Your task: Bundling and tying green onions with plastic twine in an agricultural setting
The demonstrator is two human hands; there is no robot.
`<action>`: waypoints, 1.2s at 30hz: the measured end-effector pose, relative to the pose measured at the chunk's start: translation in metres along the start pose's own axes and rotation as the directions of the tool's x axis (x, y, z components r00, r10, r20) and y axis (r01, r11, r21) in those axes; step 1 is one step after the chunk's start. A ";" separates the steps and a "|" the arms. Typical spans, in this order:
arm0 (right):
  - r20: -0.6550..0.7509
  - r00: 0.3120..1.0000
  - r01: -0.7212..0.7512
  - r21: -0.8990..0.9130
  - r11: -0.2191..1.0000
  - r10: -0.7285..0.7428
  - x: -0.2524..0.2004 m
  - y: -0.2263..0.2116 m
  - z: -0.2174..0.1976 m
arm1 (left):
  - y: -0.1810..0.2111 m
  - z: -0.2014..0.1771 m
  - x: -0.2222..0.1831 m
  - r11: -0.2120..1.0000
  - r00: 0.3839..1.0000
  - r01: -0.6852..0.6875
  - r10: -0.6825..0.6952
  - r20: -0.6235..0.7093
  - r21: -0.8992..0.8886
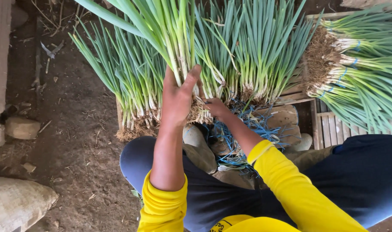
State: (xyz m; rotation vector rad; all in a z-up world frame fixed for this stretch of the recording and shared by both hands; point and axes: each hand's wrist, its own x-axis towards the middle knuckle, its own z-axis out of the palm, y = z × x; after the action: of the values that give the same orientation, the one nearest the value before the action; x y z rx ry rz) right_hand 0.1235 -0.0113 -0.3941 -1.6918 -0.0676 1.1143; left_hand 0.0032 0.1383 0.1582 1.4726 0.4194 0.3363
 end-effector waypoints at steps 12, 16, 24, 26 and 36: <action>0.112 0.991 0.029 0.360 0.933 -0.074 -0.265 -0.211 -0.010 | -0.007 0.016 0.008 0.995 0.997 0.063 -0.060 0.046 -0.080; 0.160 0.972 0.101 0.383 0.918 -0.173 -0.367 -0.264 -0.023 | -0.032 0.020 0.011 0.985 0.997 0.073 -0.065 0.052 -0.156; -0.015 0.917 0.387 0.283 0.877 -0.400 -0.494 -0.291 -0.061 | -0.048 0.034 0.012 0.978 0.996 -0.008 0.027 0.085 -0.209; -0.119 0.870 0.490 0.082 0.868 -0.479 -0.506 -0.300 -0.054 | -0.050 0.043 0.005 0.981 0.992 0.019 0.005 0.122 -0.192; -0.293 0.564 0.535 -0.583 0.612 -0.772 -0.470 -0.285 -0.030 | -0.012 0.104 -0.043 0.892 0.838 0.353 -0.436 0.329 0.284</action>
State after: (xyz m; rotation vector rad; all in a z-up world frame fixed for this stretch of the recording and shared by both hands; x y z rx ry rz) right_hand 0.0089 -0.1592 0.1234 -2.0421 -0.6215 0.0018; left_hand 0.0136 0.0254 0.1542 1.5711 0.4385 -0.3428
